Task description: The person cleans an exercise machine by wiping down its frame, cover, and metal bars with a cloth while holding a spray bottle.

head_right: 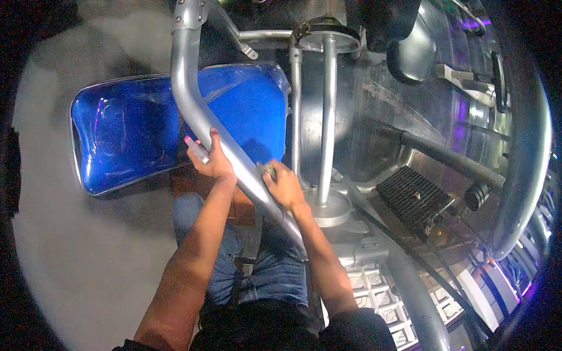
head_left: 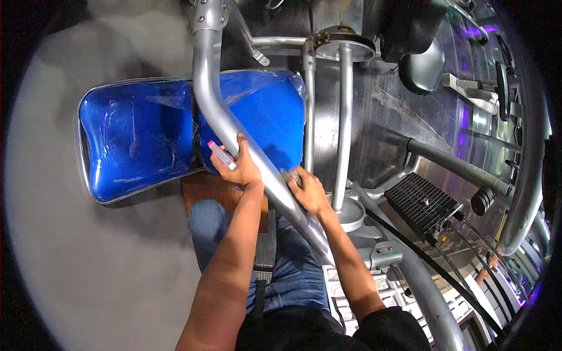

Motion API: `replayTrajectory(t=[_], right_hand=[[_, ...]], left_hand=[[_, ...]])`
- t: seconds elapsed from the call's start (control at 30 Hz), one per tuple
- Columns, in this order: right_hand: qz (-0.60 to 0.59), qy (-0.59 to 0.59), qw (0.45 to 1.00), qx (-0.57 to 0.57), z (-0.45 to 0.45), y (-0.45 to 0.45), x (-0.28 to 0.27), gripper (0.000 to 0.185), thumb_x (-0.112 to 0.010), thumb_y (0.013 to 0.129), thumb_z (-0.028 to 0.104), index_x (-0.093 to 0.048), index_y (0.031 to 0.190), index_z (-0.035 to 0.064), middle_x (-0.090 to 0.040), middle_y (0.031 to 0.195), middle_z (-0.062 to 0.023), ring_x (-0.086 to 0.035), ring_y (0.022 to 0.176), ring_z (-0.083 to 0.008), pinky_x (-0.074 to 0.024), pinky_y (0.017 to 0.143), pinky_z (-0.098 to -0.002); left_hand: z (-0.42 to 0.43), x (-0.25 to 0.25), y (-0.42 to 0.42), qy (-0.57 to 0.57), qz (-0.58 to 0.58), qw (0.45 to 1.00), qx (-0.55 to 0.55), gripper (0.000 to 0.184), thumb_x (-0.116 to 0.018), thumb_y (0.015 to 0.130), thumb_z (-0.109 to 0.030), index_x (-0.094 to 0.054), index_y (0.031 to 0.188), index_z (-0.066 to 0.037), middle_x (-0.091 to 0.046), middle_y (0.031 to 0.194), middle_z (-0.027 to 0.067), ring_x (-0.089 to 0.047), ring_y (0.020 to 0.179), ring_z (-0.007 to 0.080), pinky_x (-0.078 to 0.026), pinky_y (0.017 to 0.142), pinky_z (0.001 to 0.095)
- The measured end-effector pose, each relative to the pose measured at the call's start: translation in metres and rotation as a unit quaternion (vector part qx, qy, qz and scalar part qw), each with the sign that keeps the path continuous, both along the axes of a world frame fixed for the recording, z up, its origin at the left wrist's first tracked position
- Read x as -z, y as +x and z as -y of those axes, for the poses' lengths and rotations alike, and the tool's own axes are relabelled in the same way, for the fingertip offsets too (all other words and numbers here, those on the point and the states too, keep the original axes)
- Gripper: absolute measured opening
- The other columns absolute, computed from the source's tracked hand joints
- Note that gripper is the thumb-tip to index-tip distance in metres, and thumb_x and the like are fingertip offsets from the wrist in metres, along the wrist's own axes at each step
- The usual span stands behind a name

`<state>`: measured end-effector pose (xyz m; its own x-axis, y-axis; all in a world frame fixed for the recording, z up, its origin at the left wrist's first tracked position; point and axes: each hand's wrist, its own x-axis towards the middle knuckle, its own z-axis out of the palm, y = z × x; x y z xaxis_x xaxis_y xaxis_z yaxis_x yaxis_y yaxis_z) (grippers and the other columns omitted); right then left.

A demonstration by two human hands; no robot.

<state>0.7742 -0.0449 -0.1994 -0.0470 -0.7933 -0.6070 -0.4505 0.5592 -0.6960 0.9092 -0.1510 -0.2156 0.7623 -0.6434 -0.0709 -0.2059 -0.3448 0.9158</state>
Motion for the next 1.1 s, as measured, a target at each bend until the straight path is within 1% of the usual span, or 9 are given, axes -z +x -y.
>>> replayTrajectory(t=[0.17,0.37,0.47,0.63,0.73,0.87,0.97,1.03,1.1], right_hand=[[0.027,-0.082,0.994,0.061,0.045,0.027,-0.015,0.027,-0.058,0.089,0.025,-0.058,0.108,0.0053,-0.062,0.108,-0.0243,-0.059,0.1,-0.0454,-0.0474,0.087,-0.0504],[-0.025,-0.118,0.993,0.0,-0.014,0.017,-0.066,0.028,-0.065,0.083,0.019,-0.058,0.109,0.0098,-0.055,0.101,-0.0174,-0.06,0.09,-0.0425,-0.05,0.077,-0.0498],[-0.086,-0.082,0.993,-0.013,-0.057,0.009,-0.068,0.028,-0.069,0.08,0.016,-0.06,0.105,0.0104,-0.053,0.103,-0.0146,-0.059,0.093,-0.0382,-0.0503,0.075,-0.0487],[-0.134,-0.108,0.984,-0.035,-0.041,0.023,-0.065,0.031,-0.071,0.077,0.013,-0.062,0.107,0.0117,-0.052,0.105,-0.0147,-0.057,0.101,-0.035,-0.0507,0.077,-0.0459],[-0.148,-0.225,0.962,-0.033,-0.004,0.037,-0.058,0.031,-0.07,0.076,0.008,-0.064,0.106,0.0104,-0.055,0.109,-0.0122,-0.055,0.095,-0.0327,-0.0505,0.078,-0.0427],[-0.162,-0.226,0.96,-0.034,0.018,0.05,-0.061,0.034,-0.071,0.075,0.008,-0.065,0.107,0.0131,-0.056,0.11,-0.0072,-0.055,0.095,-0.0299,-0.051,0.077,-0.0418],[-0.184,-0.209,0.957,-0.076,-0.008,0.044,-0.075,0.035,-0.072,0.074,0.009,-0.066,0.108,0.0163,-0.056,0.11,-0.0062,-0.055,0.095,-0.0285,-0.0519,0.077,-0.0406],[-0.2,-0.193,0.955,-0.102,-0.043,0.035,-0.077,0.035,-0.073,0.074,0.011,-0.067,0.107,0.0189,-0.057,0.11,-0.0044,-0.056,0.096,-0.0259,-0.0529,0.076,-0.0385],[-0.215,-0.175,0.947,-0.161,-0.066,0.024,-0.085,0.038,-0.073,0.075,0.012,-0.068,0.111,0.0212,-0.057,0.11,-0.0024,-0.055,0.095,-0.0239,-0.0538,0.075,-0.0367]], left_hand=[[0.001,0.0,0.001,0.005,-0.015,1.0,-0.01,0.047,-0.086,0.071,-0.023,-0.052,0.095,-0.002,-0.056,0.093,0.0092,-0.057,0.084,0.0204,-0.05,0.073,0.036],[-0.001,0.006,0.001,-0.04,-0.042,0.998,-0.003,0.046,-0.085,0.072,-0.022,-0.051,0.097,-0.002,-0.056,0.094,0.0098,-0.057,0.083,0.02,-0.049,0.073,0.035],[0.0,0.002,-0.001,-0.036,-0.051,0.998,-0.001,0.046,-0.085,0.072,-0.02,-0.051,0.097,-0.002,-0.055,0.093,0.0093,-0.057,0.083,0.0199,-0.049,0.073,0.0351],[-0.004,0.007,0.001,-0.033,-0.061,0.997,0.017,0.044,-0.082,0.077,-0.016,-0.047,0.101,-0.003,-0.058,0.097,0.0107,-0.058,0.086,0.0204,-0.051,0.075,0.0356],[-0.001,0.005,-0.001,-0.055,-0.073,0.996,0.006,0.045,-0.083,0.075,-0.019,-0.049,0.099,-0.002,-0.056,0.096,0.0097,-0.057,0.085,0.0205,-0.05,0.076,0.0362],[0.0,-0.005,-0.004,-0.049,-0.079,0.996,-0.003,0.047,-0.085,0.072,-0.023,-0.052,0.097,-0.001,-0.052,0.098,0.0095,-0.055,0.084,0.0217,-0.048,0.077,0.0368],[-0.002,0.002,-0.001,-0.036,-0.106,0.994,0.0,0.05,-0.086,0.071,-0.024,-0.053,0.1,0.0,-0.05,0.103,0.01,-0.054,0.09,0.022,-0.047,0.079,0.0379],[-0.003,0.01,0.0,-0.064,-0.045,0.997,0.01,0.055,-0.089,0.068,-0.025,-0.054,0.103,0.0,-0.05,0.102,0.0095,-0.053,0.095,0.022,-0.046,0.083,0.0383],[-0.004,0.01,0.0,-0.099,-0.097,0.99,-0.006,0.06,-0.091,0.066,-0.028,-0.055,0.107,0.0,-0.051,0.104,0.01,-0.052,0.1,0.024,-0.044,0.087,0.0394]])
